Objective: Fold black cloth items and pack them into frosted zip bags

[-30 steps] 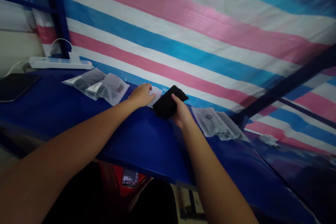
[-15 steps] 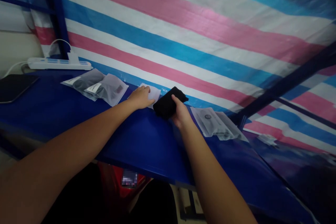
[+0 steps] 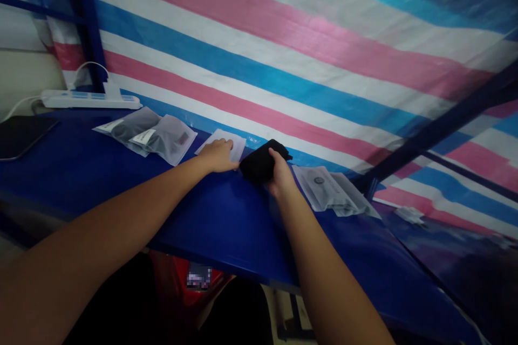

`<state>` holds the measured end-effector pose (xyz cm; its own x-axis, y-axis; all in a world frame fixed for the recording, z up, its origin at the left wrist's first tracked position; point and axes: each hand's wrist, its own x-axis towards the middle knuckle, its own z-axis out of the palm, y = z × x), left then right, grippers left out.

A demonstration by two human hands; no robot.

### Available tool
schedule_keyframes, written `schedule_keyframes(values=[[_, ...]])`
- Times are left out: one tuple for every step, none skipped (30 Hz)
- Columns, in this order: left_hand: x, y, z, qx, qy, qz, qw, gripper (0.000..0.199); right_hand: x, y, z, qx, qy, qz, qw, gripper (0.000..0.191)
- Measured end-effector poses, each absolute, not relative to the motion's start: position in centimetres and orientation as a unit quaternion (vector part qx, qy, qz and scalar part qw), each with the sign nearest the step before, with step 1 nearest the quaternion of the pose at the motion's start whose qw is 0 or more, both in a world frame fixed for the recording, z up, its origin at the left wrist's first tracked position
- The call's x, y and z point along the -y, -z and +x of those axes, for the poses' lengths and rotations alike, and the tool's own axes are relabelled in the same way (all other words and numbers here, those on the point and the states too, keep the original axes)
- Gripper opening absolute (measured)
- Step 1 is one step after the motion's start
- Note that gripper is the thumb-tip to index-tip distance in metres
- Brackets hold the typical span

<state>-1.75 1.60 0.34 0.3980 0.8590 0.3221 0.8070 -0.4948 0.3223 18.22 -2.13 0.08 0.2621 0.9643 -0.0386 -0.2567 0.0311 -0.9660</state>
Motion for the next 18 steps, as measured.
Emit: schedule_keyframes(values=[[-1.53, -0.39, -1.78, -0.503, -0.216, 0.834, 0.063, 0.069, 2.14, -0.19, 18.17, 0.332, -0.496, -0.496, 0.631, 0.044], [-1.43, -0.49, -1.8, -0.507, -0.205, 0.834, 0.068, 0.07, 2.15, -0.32, 18.08, 0.296, -0.502, -0.499, 0.642, 0.042], [-1.29, -0.61, -1.79, -0.512, -0.195, 0.834, 0.073, 0.071, 2.18, -0.46, 17.97, 0.265, -0.507, -0.5, 0.65, 0.041], [-1.14, -0.74, -1.76, -0.516, -0.185, 0.833, 0.076, 0.071, 2.21, -0.59, 17.86, 0.252, -0.511, -0.498, 0.654, 0.039], [-0.99, -0.86, -1.71, -0.52, -0.178, 0.832, 0.077, 0.07, 2.23, -0.7, 17.76, 0.246, -0.515, -0.494, 0.656, 0.038], [-0.86, -0.96, -1.64, -0.522, -0.173, 0.831, 0.077, 0.068, 2.25, -0.76, 17.69, 0.243, -0.517, -0.49, 0.658, 0.037], [-0.77, -1.03, -1.56, -0.525, -0.169, 0.831, 0.076, 0.064, 2.25, -0.78, 17.65, 0.242, -0.518, -0.487, 0.66, 0.037], [-0.71, -1.05, -1.48, -0.526, -0.166, 0.831, 0.074, 0.059, 2.25, -0.77, 17.64, 0.242, -0.516, -0.487, 0.662, 0.037], [-0.71, -1.02, -1.4, -0.526, -0.165, 0.831, 0.073, 0.054, 2.24, -0.73, 17.67, 0.243, -0.515, -0.487, 0.662, 0.037], [-0.76, -0.95, -1.33, -0.524, -0.165, 0.832, 0.074, 0.049, 2.22, -0.68, 17.7, 0.245, -0.514, -0.488, 0.662, 0.037], [-0.84, -0.84, -1.26, -0.521, -0.166, 0.834, 0.076, 0.044, 2.2, -0.63, 17.75, 0.247, -0.514, -0.489, 0.66, 0.037], [-0.94, -0.7, -1.2, -0.517, -0.167, 0.836, 0.08, 0.04, 2.18, -0.58, 17.79, 0.249, -0.515, -0.489, 0.659, 0.037], [-1.06, -0.55, -1.14, -0.513, -0.17, 0.837, 0.084, 0.036, 2.16, -0.54, 17.83, 0.25, -0.515, -0.489, 0.658, 0.036], [-1.17, -0.41, -1.09, -0.51, -0.174, 0.838, 0.087, 0.033, 2.14, -0.51, 17.86, 0.252, -0.516, -0.488, 0.657, 0.036], [-1.27, -0.28, -1.05, -0.51, -0.178, 0.837, 0.089, 0.03, 2.12, -0.47, 17.88, 0.253, -0.517, -0.487, 0.657, 0.036], [-1.34, -0.18, -1.02, -0.511, -0.182, 0.835, 0.089, 0.029, 2.09, -0.43, 17.9, 0.256, -0.517, -0.487, 0.656, 0.036], [-1.39, -0.12, -1.0, -0.513, -0.187, 0.833, 0.087, 0.027, 2.07, -0.39, 17.92, 0.26, -0.517, -0.487, 0.654, 0.036], [-1.41, -0.1, -1.0, -0.516, -0.191, 0.831, 0.083, 0.026, 2.05, -0.34, 17.95, 0.265, -0.517, -0.487, 0.653, 0.036]])
